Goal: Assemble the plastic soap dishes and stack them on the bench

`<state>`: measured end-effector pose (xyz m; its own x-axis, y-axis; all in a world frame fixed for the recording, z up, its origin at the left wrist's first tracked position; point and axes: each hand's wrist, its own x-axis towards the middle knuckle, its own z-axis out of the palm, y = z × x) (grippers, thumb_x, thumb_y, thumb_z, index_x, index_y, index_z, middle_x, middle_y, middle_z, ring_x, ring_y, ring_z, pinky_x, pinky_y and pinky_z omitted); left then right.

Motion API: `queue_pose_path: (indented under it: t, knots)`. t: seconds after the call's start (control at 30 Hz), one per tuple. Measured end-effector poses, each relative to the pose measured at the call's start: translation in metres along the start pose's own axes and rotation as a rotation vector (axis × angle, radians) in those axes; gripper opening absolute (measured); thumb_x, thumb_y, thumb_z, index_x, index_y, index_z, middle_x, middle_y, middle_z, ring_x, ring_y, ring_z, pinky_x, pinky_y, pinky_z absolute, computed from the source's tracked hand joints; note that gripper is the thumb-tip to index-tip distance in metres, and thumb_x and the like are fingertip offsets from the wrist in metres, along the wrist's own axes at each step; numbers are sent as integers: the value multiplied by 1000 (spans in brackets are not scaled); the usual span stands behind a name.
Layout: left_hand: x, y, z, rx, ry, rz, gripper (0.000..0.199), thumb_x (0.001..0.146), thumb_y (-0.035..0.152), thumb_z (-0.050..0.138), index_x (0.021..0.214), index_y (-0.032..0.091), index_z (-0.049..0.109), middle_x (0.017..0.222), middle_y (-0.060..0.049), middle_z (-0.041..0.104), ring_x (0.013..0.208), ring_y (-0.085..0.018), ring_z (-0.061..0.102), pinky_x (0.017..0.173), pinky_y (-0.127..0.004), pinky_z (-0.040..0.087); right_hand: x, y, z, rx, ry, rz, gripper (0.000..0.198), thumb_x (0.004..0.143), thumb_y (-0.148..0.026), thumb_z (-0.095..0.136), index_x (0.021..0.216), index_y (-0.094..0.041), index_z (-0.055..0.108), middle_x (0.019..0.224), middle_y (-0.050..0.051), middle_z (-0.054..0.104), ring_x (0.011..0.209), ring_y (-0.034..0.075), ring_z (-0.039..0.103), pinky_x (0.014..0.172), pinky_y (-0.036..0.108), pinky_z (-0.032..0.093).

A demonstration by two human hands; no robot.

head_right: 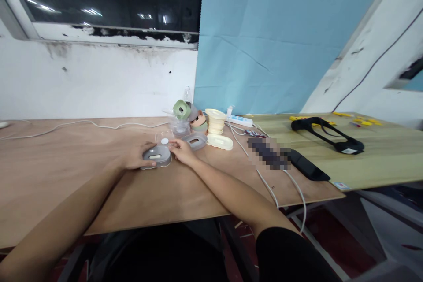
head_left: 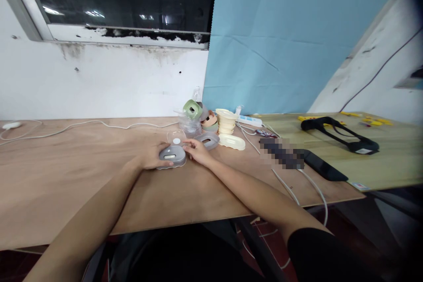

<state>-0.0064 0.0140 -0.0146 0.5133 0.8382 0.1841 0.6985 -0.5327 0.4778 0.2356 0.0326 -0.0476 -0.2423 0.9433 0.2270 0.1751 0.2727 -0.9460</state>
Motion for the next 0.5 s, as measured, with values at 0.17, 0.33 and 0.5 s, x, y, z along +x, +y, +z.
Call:
queue_pose_path:
  t: [0.17, 0.33, 0.5]
  knots:
    - [-1, 3, 1, -6, -25, 1, 96, 56, 63, 72, 138, 22, 45, 134, -11, 51, 120, -34, 51, 99, -40, 41, -5, -5, -3, -169, -63, -121, 43, 80, -44, 63, 116, -20, 61, 105, 5, 63, 60, 8, 55, 57, 24, 47]
    - [-2, 7, 2, -38, 27, -4, 93, 60, 60, 71, 140, 23, 43, 135, -9, 51, 121, -33, 50, 100, -39, 41, -19, -20, -6, -397, -195, -342, 81, 62, -49, 79, 134, -26, 49, 131, 9, 53, 109, 25, 55, 92, 39, 45]
    - [-2, 10, 1, -80, 139, 12, 86, 64, 59, 70, 138, 21, 45, 138, -8, 50, 122, -31, 50, 103, -40, 40, -22, -23, -7, -352, -152, -304, 106, 58, -49, 81, 146, -26, 27, 142, 13, 42, 129, 29, 42, 103, 44, 37]
